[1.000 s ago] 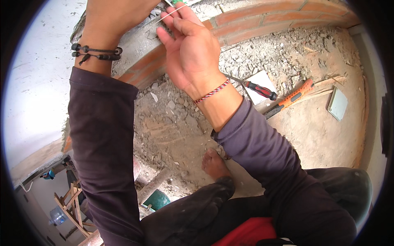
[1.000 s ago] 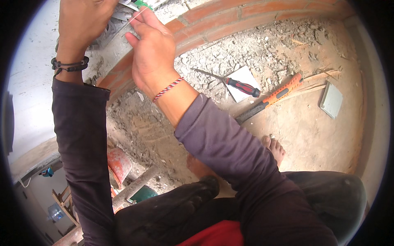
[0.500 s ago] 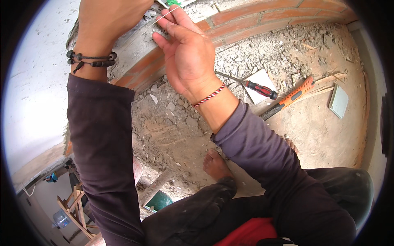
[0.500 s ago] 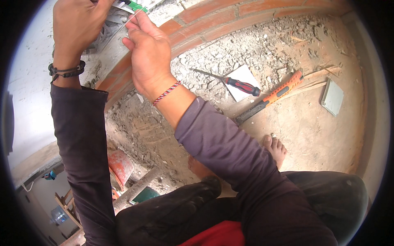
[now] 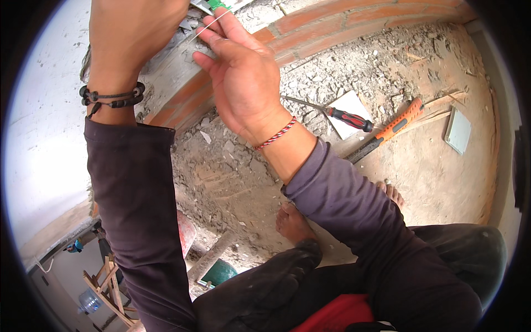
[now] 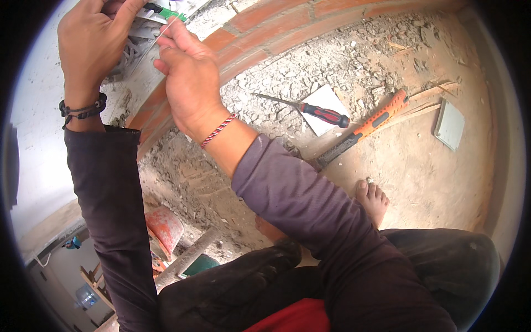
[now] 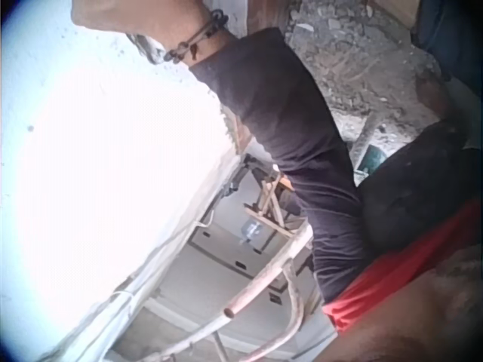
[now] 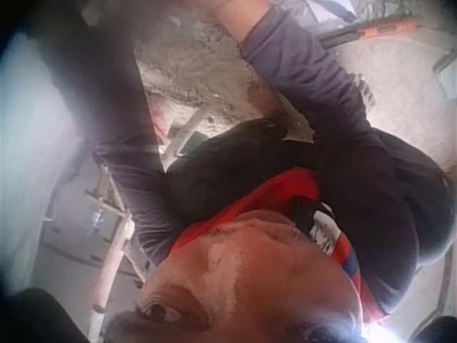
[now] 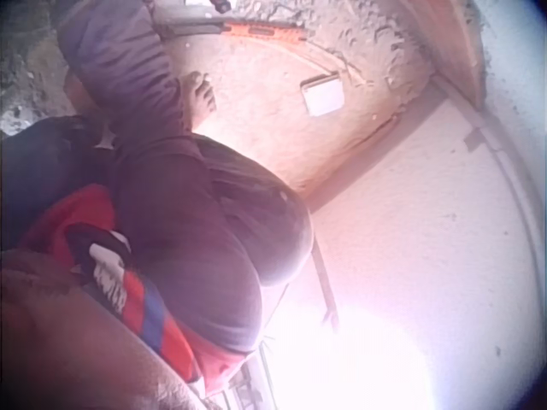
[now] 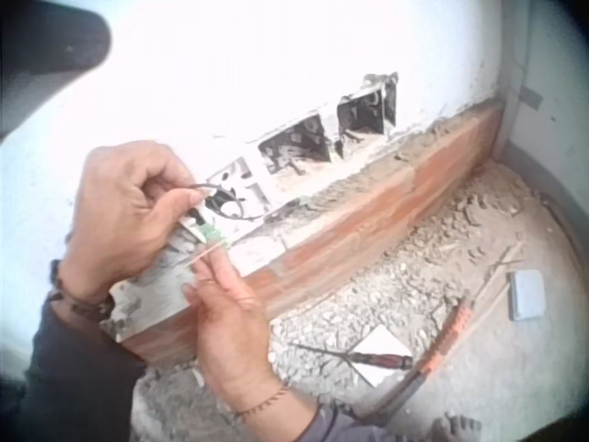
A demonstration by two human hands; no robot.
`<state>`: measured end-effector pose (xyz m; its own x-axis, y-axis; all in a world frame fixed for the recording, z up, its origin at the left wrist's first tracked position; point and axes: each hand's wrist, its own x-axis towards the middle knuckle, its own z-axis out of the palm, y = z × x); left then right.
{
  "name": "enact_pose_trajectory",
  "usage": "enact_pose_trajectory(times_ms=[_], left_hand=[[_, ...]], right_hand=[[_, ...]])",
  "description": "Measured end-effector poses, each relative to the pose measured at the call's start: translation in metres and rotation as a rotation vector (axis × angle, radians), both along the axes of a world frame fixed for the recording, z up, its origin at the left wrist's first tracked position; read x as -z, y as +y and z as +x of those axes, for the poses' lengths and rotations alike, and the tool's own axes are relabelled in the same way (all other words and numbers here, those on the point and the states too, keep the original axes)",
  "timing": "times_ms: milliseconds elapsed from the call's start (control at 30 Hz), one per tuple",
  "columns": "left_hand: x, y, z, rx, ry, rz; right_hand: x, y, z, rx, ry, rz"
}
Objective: The person installs an electrical outlet by placing a faceplate over the wiring, then uses a screwdriver to secure it and prepare the connections.
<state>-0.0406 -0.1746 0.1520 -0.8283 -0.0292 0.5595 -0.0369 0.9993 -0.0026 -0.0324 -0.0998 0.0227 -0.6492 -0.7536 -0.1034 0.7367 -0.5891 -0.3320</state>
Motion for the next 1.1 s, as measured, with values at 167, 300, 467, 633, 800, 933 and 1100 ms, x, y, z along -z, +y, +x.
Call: enact_pose_trajectory(times_ms=[167, 300, 467, 633, 800, 933, 1100], left_hand=[[0.017, -0.073, 0.002, 0.175, -0.005, 0.33], [0.012, -0.037, -0.001, 0.083, -0.02, 0.097], [0.002, -0.015, -0.001, 0.035, -0.008, 0.027], [0.002, -0.001, -0.001, 0.042, 0.022, -0.043], [0.023, -0.078, -0.001, 0.215, 0.018, 0.259], [0.006, -0.007, -0.001, 0.03, 0.017, -0.111], [0.008, -0.01, 0.003, -0.044, 0.028, -0.062]], right_hand=[[-0.023, 0.008, 0.005, 0.0, -0.071, -0.025], [-0.01, 0.01, -0.001, 0.012, -0.1, -0.014], [-0.004, 0.004, 0.0, 0.112, 0.147, 0.149], [0.009, -0.001, -0.006, 0.271, 0.473, 0.311], [0.002, -0.003, -0.001, 0.194, 0.293, 0.194], [0.001, -0.008, -0.007, 0.34, 0.557, 0.213], [0.007, -0.004, -0.008, 0.381, 0.621, 0.45]])
